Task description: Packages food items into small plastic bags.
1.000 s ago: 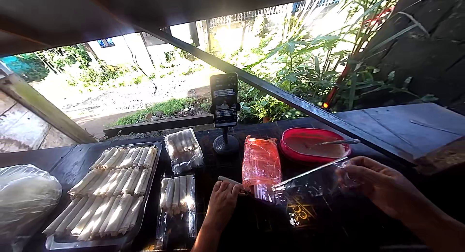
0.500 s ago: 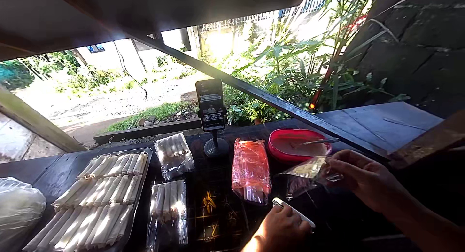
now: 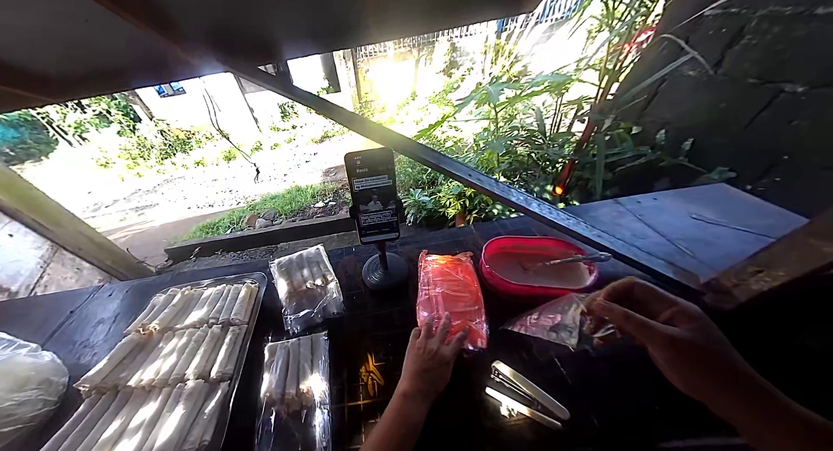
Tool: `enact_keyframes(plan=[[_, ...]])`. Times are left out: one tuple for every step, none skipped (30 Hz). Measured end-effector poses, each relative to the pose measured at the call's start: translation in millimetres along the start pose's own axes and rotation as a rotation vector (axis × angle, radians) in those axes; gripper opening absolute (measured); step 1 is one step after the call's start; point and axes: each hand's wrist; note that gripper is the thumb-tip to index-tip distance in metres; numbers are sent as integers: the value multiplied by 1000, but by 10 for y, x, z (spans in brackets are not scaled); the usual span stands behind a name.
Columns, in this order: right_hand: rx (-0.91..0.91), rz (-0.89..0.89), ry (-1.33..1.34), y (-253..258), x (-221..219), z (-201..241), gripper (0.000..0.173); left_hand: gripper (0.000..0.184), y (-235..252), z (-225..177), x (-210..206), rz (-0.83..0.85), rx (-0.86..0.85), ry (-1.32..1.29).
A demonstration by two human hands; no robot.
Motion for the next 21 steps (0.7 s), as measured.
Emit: enact_keyframes(plan=[[-2,-3,-1,6,-1,-21,10,45,96,-47,-12,17,44,-2],[-4,0,2,9,-7,-43,9,45,201,-84,-33,29,90,3],[-9,2,7,10,-13,-59,9,47,312,-114,-55,43,137,13],[-19,5,10,6,-23,-65,9,48,427,-135,-78,52,179,29],[-28,8,13,2,-31,-67,10,49,538,-144,-83,80,214,48],[-33,13,18,-5,-42,-67,10,50,635,-145,-51,144,248,50],[-37,18,25,-16,-56,-68,11,48,702,-140,13,221,273,30],[-40,24,28,-31,-72,-66,12,46,733,-135,112,307,292,-11],[-43,32,25,-45,-86,-62,12,44,718,-133,219,354,300,-54],[-43,49,22,-59,-104,-60,13,43,641,-138,320,322,299,-106],[-36,71,12,-76,-131,-67,13,40,504,-145,399,193,280,-169],[-23,101,-12,-93,-172,-81,12,35,341,-155,448,-7,239,-236],[-4,137,-52,-108,-226,-97,11,32,193,-181,511,-187,198,-323],[25,178,-103,-111,-303,-103,8,34,64,-223,629,-275,178,-434],[69,228,-164,-101,-408,-91,6,39,-56,-272,792,-275,179,-558],[133,285,-240,-85,-543,-59,9,46,-166,-318,949,-247,187,-653],[224,346,-319,-78,-703,-4,12,53,-261,-361,1069,-244,191,-698],[329,406,-395,-78,-874,77,13,58,-342,-396,1156,-268,194,-691],[425,465,-459,-78,-1031,161,13,57,-410,-420,1225,-298,202,-653],[504,522,-496,-76,-1171,246,11,52,-475,-426,1286,-321,218,-602],[572,570,-524,-68,-1287,309,8,43,-539,-412,1336,-344,234,-541]])
Point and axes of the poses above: each hand's wrist, its own y-axis towards the middle knuckle, its own x-axis out of the back of the hand, z = x × y, and after that the axes turned 5 degrees about y, right-handed
